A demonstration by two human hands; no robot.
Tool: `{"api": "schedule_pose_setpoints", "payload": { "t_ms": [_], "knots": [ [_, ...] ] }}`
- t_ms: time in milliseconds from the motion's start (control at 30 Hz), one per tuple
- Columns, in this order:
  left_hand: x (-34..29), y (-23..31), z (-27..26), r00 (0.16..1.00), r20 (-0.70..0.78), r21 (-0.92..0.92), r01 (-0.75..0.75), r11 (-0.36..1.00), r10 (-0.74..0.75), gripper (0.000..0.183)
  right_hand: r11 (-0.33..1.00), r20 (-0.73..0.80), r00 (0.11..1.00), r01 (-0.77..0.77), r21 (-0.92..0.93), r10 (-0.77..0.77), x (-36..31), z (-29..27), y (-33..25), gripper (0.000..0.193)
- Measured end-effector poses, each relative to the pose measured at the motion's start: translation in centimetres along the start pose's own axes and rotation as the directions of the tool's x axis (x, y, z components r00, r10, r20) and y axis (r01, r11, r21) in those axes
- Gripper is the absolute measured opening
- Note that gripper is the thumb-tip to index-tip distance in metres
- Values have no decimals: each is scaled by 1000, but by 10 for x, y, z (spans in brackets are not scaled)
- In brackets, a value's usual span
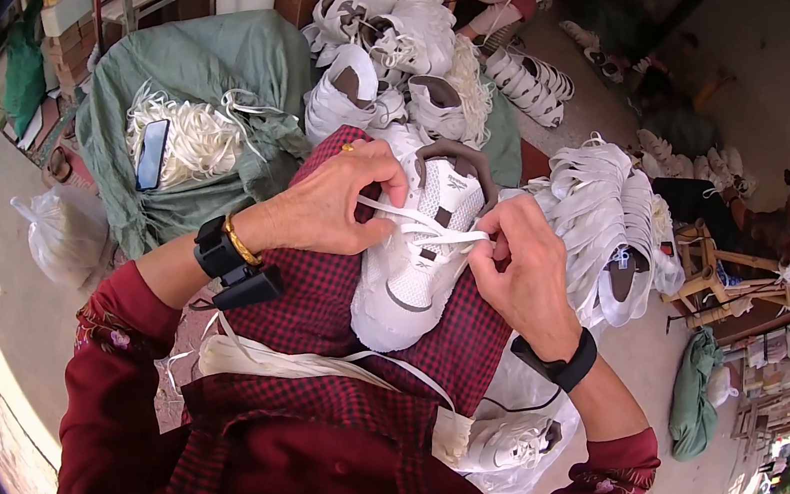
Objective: The person is lacing a white athletic shoe while sitting among many other shoe components.
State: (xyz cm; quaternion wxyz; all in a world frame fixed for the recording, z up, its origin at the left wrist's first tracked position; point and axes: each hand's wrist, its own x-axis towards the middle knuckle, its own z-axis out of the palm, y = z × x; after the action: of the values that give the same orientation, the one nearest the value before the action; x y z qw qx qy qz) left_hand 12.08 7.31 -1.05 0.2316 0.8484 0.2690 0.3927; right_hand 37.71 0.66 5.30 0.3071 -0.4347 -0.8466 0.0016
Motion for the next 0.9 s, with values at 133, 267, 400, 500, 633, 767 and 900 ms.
{"api": "schedule_pose_setpoints", "payload": {
  "t_ms": [133, 267, 400, 500, 633, 767, 900],
  "knots": [
    [-1, 8, 3, 997, -73, -33, -9, 999, 6, 35, 999, 1, 999, -40, -37, 40, -17, 7, -1, 15],
    [-1, 26, 9, 988, -149, -21, 47, 999, -49, 41, 999, 15, 999, -50, -6, 50, -22, 9, -2, 17],
    [-4, 40, 16, 975, -216, 90, -22, 996, 41, 44, 984, 66, 987, -154, 94, 148, -17, 12, -5, 18],
    [-5, 43, 20, 981, -183, 127, -39, 991, 62, 33, 977, 56, 985, -172, 128, 166, -19, 13, -3, 18],
    [-2, 46, 22, 988, -135, 208, -44, 977, 74, 23, 994, 7, 998, 58, 98, -59, -29, 19, 5, 21],
    [5, 52, 25, 984, -124, 295, -89, 952, 130, 18, 983, -50, 994, 109, 145, -102, -32, 30, 14, 22],
    [8, 50, 29, 986, -82, 318, -109, 942, 142, 13, 969, -164, 981, 141, 203, -108, -31, 41, 17, 16]
  ]
}}
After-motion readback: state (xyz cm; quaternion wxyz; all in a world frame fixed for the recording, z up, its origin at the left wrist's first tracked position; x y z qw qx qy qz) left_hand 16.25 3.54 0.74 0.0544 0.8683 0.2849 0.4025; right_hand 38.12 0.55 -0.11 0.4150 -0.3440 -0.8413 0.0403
